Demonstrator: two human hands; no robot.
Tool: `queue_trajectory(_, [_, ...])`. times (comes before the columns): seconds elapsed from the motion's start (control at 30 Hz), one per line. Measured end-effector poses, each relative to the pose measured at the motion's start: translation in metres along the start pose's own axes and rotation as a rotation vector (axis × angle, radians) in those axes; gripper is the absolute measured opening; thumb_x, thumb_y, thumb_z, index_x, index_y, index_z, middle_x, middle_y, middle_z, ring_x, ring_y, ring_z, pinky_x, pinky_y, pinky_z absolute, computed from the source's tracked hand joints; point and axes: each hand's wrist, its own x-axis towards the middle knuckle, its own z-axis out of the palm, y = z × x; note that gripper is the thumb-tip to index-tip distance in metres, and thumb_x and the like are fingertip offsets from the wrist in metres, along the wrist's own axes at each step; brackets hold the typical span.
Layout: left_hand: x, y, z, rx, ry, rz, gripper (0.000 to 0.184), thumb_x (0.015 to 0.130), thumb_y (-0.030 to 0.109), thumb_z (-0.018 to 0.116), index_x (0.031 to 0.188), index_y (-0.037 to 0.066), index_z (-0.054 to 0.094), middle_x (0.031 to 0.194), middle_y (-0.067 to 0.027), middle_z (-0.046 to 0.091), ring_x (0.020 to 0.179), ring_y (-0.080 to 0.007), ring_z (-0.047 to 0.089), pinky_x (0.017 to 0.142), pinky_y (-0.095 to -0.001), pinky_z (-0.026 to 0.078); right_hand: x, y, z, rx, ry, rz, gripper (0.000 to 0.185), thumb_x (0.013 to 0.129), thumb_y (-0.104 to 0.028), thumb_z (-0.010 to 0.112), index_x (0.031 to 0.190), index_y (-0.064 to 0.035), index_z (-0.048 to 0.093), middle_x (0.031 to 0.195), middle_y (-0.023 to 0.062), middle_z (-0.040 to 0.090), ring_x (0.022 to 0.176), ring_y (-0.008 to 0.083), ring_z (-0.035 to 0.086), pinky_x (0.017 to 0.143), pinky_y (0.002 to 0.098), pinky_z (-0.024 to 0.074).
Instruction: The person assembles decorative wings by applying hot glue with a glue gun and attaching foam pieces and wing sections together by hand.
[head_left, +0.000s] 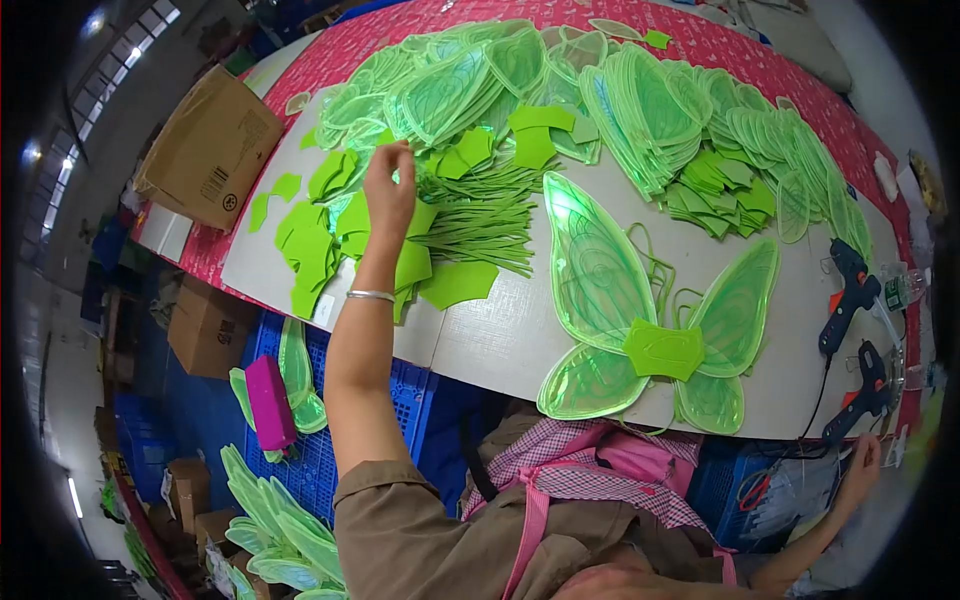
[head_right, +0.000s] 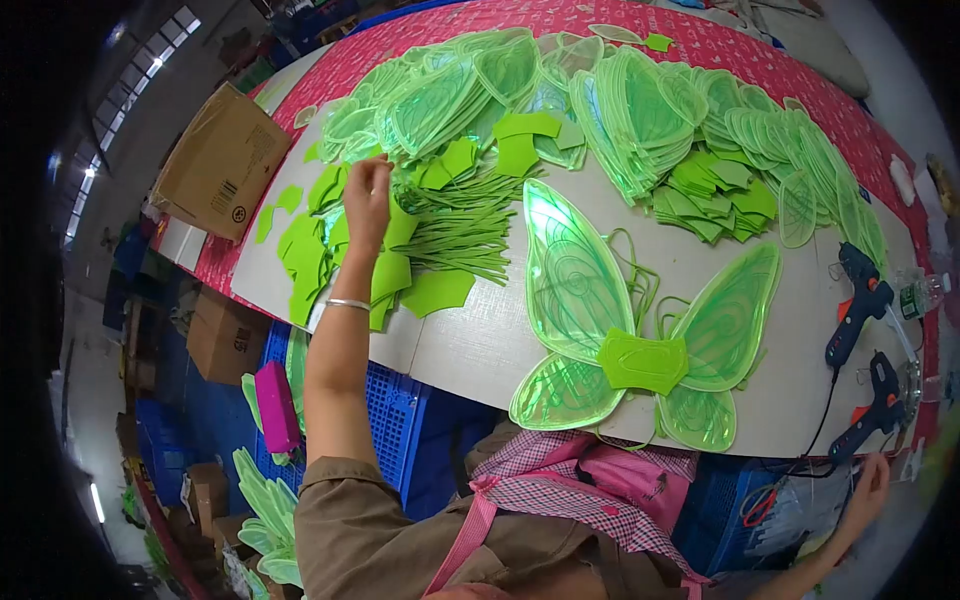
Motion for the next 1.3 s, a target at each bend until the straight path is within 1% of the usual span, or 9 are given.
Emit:
queue_trajectory(0.03, [0.005,-0.002,-0.004,-0.329,0.029,-0.15,0.01,0.083,0.006,0.056,0.092,0.004,0.057,0.09,-0.0157,0.061,0.08,-0.0256,0.062,0.07,-0.0297,0.048,0.002,-0.045,0.016,0.026,-0.027,-0.029,0.028,0.091,-0.02,0.053,0.108,0.0022,0.056,0.1,0.0053,0.059,0.094,0.0127,0.054,0.082,0.0242,0.0418])
queue_trajectory(0.27, [-0.007,0.001,-0.003,0.895,-0.455,0.76,0.017,0.072,0.006,0.056,0.087,0.009,0.064,0.091,-0.0093,0.062,0.089,-0.0257,0.058,0.079,-0.0383,0.044,-0.015,-0.269,0.17,0.275,-0.475,-0.384,0.02,0.083,-0.008,0.059,0.1,0.0013,0.058,0.087,0.0037,0.06,0.081,0.0114,0.056,0.074,0.0242,0.0444])
queue_trajectory(0.57, [0.044,0.072,-0.019,-0.122,-0.297,-0.091,0.024,0.088,0.005,0.045,0.107,0.002,0.059,0.073,-0.0023,0.056,0.068,-0.0127,0.054,0.063,-0.0266,0.045,-0.035,-0.37,0.233,0.36,-0.67,-0.81,0.019,0.078,-0.011,0.064,0.091,0.0022,0.06,0.076,0.0082,0.063,0.07,0.0137,0.059,0.065,0.0262,0.047])
queue_trajectory(0.77, [0.031,0.179,-0.022,0.393,-0.515,0.435,0.021,0.085,0.008,0.051,0.104,0.004,0.059,0.073,-0.0064,0.053,0.069,-0.0185,0.055,0.062,-0.0327,0.044,-0.033,-0.475,0.263,1.144,-0.568,-0.626,0.034,0.081,-0.019,0.065,0.106,0.0015,0.055,0.098,0.0047,0.06,0.087,0.01,0.057,0.076,0.0253,0.0468])
queue_trajectory(0.87, [0.024,0.197,-0.009,0.619,-0.428,0.705,0.018,0.081,0.012,0.057,0.098,0.007,0.06,0.08,-0.0085,0.055,0.079,-0.0263,0.055,0.068,-0.0379,0.044,-0.054,-0.509,0.328,1.294,-0.869,-0.471,0.047,0.083,-0.037,0.06,0.107,0.003,0.053,0.097,0.007,0.058,0.094,0.0102,0.053,0.081,0.0278,0.044])
queue_trajectory(1.0, [0.03,0.178,-0.011,0.747,-0.337,0.822,0.017,0.081,0.012,0.057,0.098,0.01,0.059,0.075,-0.0056,0.053,0.076,-0.023,0.056,0.067,-0.0351,0.043,-0.052,-0.5,0.328,0.93,-1.601,-0.232,0.037,0.088,-0.036,0.051,0.089,0.0,0.059,0.067,-0.0009,0.053,0.055,0.0046,0.045,0.047,0.0195,0.0351])
queue_trajectory(1.03, [0.028,0.168,-0.014,0.769,-0.349,0.798,0.017,0.081,0.012,0.057,0.098,0.009,0.059,0.075,-0.0057,0.053,0.076,-0.023,0.056,0.067,-0.0349,0.043,-0.051,-0.495,0.32,0.96,-1.447,-0.279,0.029,0.091,-0.025,0.046,0.078,-0.0037,0.06,0.05,-0.0052,0.044,0.039,0.0029,0.03,0.036,0.019,0.0239])
queue_trajectory(1.27, [0.03,0.08,0.035,0.555,-0.483,0.567,0.016,0.085,0.012,0.053,0.1,0.007,0.057,0.081,-0.0122,0.061,0.078,-0.0307,0.058,0.068,-0.0399,0.046,0.061,-0.464,0.305,1.106,-0.667,-0.503,0.018,0.087,-0.019,0.051,0.089,-0.0044,0.061,0.074,0.0013,0.058,0.068,0.0092,0.051,0.061,0.0225,0.0389])
queue_trajectory(1.3, [0.03,0.06,0.045,0.546,-0.486,0.513,0.016,0.084,0.012,0.053,0.099,0.007,0.057,0.079,-0.0116,0.06,0.075,-0.0308,0.058,0.065,-0.0402,0.046,0.084,-0.466,0.295,1.271,-0.611,-0.316,0.017,0.087,-0.019,0.052,0.092,-0.0045,0.061,0.075,0.0011,0.057,0.066,0.0084,0.05,0.06,0.0226,0.0384])
